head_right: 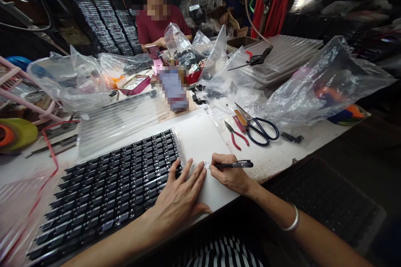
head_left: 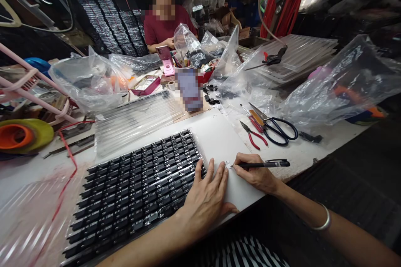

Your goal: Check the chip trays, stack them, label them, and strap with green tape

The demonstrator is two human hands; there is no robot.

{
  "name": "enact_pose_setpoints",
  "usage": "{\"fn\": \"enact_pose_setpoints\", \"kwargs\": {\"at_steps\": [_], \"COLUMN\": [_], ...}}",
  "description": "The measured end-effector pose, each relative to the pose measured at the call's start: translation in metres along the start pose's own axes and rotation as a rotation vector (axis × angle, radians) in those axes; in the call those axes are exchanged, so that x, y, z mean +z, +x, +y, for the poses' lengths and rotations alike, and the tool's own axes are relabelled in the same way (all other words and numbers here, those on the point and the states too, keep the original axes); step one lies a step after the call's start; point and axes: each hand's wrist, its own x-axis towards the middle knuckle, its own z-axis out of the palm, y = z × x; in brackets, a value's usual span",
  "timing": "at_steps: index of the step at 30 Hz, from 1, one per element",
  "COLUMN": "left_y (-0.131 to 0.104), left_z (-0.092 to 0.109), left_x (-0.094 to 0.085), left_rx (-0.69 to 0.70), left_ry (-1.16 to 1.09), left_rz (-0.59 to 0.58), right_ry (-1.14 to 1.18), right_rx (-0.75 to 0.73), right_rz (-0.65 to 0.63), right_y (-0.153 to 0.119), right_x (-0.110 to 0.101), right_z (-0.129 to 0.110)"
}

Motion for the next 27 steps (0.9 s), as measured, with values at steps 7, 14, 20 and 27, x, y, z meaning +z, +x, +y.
{"fn": "enact_pose_setpoints", "kwargs": {"at_steps": [7, 14, 20, 27], "left_y": [-0.0004, 0.0001, -0.0007, -0.0010], "left_z": [-0.0001, -0.0003, 0.0003, 0.0003], "left_x": [-0.0020, -0.0012, -0.0002, 0.0008], "left_rx": [-0.001, -0.003, -0.002, -0.005], "left_ry": [-0.013, -0.009, -0.002, 0.008], "left_rz": [0.012, 0.002, -0.003, -0.002], "right_ry": [0.015, 0.034, 0.004, -0.017], "right_rx": [0.010, 0.013, 0.004, -0.018], "right_rz": [0.000, -0.007, 0.004, 0.015], "right_y": [-0.0005, -0.0002, -0.0011, -0.0006], "right_x": [-0.0002, -0.0004, 0.0005, 0.0011], "right_z": [-0.0005, -0.0010, 0.0005, 0.0000]}}
